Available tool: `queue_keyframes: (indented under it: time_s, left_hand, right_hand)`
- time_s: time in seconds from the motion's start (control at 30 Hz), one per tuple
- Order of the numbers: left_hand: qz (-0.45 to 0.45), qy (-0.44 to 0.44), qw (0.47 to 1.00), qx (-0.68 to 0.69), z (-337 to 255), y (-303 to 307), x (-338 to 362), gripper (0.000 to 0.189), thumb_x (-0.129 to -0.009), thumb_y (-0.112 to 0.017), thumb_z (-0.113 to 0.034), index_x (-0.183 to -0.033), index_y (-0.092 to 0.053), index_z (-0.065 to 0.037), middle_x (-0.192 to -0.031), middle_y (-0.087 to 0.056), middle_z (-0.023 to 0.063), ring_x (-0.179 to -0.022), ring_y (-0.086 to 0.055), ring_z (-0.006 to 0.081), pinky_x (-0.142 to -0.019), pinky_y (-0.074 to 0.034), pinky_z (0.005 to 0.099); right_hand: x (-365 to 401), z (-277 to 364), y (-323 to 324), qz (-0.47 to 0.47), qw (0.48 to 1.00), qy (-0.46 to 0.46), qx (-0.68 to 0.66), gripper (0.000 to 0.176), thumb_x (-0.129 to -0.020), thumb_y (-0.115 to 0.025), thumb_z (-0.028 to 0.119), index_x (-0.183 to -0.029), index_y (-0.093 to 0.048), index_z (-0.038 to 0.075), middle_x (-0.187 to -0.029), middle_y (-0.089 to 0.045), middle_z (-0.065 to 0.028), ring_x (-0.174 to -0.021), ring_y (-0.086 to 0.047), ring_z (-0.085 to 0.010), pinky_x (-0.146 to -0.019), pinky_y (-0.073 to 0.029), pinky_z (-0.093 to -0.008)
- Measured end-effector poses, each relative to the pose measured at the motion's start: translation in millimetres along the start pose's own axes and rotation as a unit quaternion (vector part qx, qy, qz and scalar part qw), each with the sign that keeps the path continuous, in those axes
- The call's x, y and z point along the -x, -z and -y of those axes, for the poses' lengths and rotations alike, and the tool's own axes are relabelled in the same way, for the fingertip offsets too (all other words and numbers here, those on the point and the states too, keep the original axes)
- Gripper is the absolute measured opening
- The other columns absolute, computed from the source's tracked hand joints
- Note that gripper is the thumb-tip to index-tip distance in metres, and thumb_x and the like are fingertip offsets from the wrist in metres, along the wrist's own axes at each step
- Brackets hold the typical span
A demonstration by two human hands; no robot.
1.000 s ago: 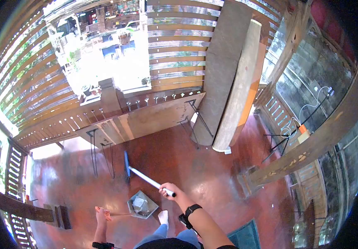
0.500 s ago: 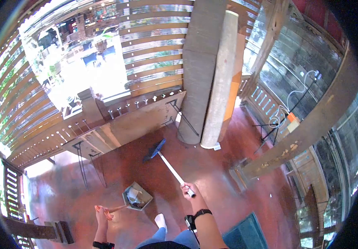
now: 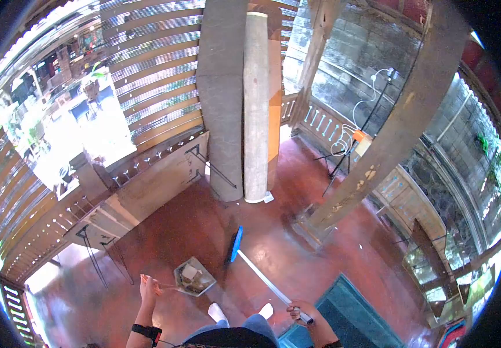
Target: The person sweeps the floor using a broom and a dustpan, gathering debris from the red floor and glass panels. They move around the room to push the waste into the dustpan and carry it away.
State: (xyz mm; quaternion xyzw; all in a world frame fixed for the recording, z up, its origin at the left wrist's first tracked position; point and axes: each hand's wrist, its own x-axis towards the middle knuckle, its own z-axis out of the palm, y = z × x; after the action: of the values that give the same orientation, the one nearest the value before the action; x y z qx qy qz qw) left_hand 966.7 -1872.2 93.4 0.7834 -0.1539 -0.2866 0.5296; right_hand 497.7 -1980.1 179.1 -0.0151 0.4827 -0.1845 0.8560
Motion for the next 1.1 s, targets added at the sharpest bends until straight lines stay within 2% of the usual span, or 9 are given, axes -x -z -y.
queue_keyframes:
  time_s: [0.13, 0.27, 0.4, 0.6, 0.83, 0.9, 0.97, 1.03, 1.1]
  left_hand:
    - [0.046, 0.003, 0.997, 0.064, -20, -12, 9, 0.018, -0.078, -0.040, -0.022, -0.080, -0.043, -0.004, -0.065, -0.051, 0.0053, -0.057, -0.049, 0.0134, -0.054, -0.040, 0.0257]
    - [0.078, -0.003, 0.987, 0.137, -11, -19, 13, 0.014, -0.079, -0.040, -0.019, -0.080, -0.042, -0.005, -0.066, -0.050, 0.0048, -0.057, -0.049, 0.0130, -0.054, -0.041, 0.0247]
    - [0.103, 0.078, 0.969, 0.210, -34, -16, 35, 0.007, -0.078, -0.040, -0.013, -0.082, -0.040, -0.007, -0.067, -0.050, 0.0047, -0.058, -0.047, 0.0123, -0.056, -0.040, 0.0235]
    - [0.123, 0.068, 0.968, 0.208, -2, -11, 31, 0.011, -0.071, -0.039, -0.006, -0.081, -0.039, -0.009, -0.066, -0.048, 0.0045, -0.054, -0.045, 0.0116, -0.051, -0.039, 0.0223]
    - [0.100, 0.041, 0.984, 0.140, -13, -11, 41, 0.008, -0.071, -0.040, -0.010, -0.078, -0.042, -0.006, -0.065, -0.049, 0.0042, -0.055, -0.047, 0.0114, -0.050, -0.039, 0.0237]
    - [0.099, 0.017, 0.989, 0.104, -5, -13, 35, 0.009, -0.074, -0.042, -0.015, -0.079, -0.041, -0.007, -0.066, -0.049, 0.0040, -0.056, -0.046, 0.0111, -0.052, -0.038, 0.0234]
    - [0.097, 0.007, 0.992, 0.077, -6, -18, 30, 0.011, -0.075, -0.042, -0.017, -0.078, -0.042, -0.007, -0.065, -0.049, 0.0046, -0.057, -0.047, 0.0119, -0.053, -0.039, 0.0241]
    - [0.095, 0.010, 0.994, 0.056, -17, -25, 27, 0.014, -0.072, -0.042, -0.016, -0.075, -0.045, -0.003, -0.063, -0.050, 0.0058, -0.057, -0.050, 0.0137, -0.053, -0.040, 0.0257]
    - [0.088, -0.006, 0.996, -0.016, -24, -37, 21, 0.016, -0.073, -0.042, -0.018, -0.076, -0.045, -0.003, -0.063, -0.051, 0.0077, -0.058, -0.051, 0.0158, -0.054, -0.040, 0.0275]
  right_hand:
    - [14, 5, -24, -0.059, 0.975, 0.076, 0.199, 0.021, -0.075, -0.045, 0.007, -0.095, -0.042, 0.002, -0.060, -0.045, -0.0030, -0.041, -0.041, -0.0068, -0.033, -0.032, -0.0182]
    - [-55, 20, -16, -0.103, 0.854, 0.208, 0.467, 0.011, -0.070, -0.048, 0.009, -0.074, -0.051, 0.001, -0.054, -0.049, -0.0042, -0.042, -0.046, -0.0126, -0.036, -0.035, -0.0244]
    - [-103, 47, -75, -0.177, 0.770, 0.240, 0.564, 0.015, -0.067, -0.048, 0.014, -0.073, -0.053, 0.000, -0.053, -0.051, -0.0094, -0.045, -0.052, -0.0186, -0.043, -0.041, -0.0301]
    - [-229, 59, -42, -0.255, 0.672, 0.247, 0.650, 0.026, -0.062, -0.054, 0.019, -0.079, -0.054, -0.001, -0.068, -0.056, -0.0203, -0.065, -0.058, -0.0289, -0.060, -0.046, -0.0358]
    - [-167, 7, 12, -0.172, 0.651, 0.300, 0.676, 0.040, -0.060, -0.062, 0.025, -0.090, -0.052, 0.001, -0.079, -0.055, -0.0196, -0.072, -0.055, -0.0308, -0.062, -0.043, -0.0359]
    - [-115, -10, 13, -0.156, 0.592, 0.334, 0.717, 0.041, -0.060, -0.060, 0.024, -0.093, -0.051, 0.001, -0.081, -0.055, -0.0196, -0.074, -0.054, -0.0315, -0.065, -0.043, -0.0362]
    - [-64, -23, -3, -0.210, 0.651, 0.175, 0.708, 0.037, -0.065, -0.054, 0.020, -0.098, -0.051, 0.005, -0.080, -0.056, -0.0204, -0.079, -0.053, -0.0349, -0.070, -0.042, -0.0387]
    - [-44, -43, 35, -0.157, 0.573, 0.276, 0.755, 0.031, -0.067, -0.054, 0.019, -0.095, -0.054, 0.005, -0.070, -0.057, -0.0158, -0.067, -0.056, -0.0293, -0.060, -0.044, -0.0356]
    - [-5, -43, 22, -0.173, 0.731, 0.141, 0.645, 0.028, -0.067, -0.054, 0.016, -0.093, -0.055, 0.005, -0.064, -0.056, -0.0102, -0.056, -0.054, -0.0207, -0.052, -0.042, -0.0302]
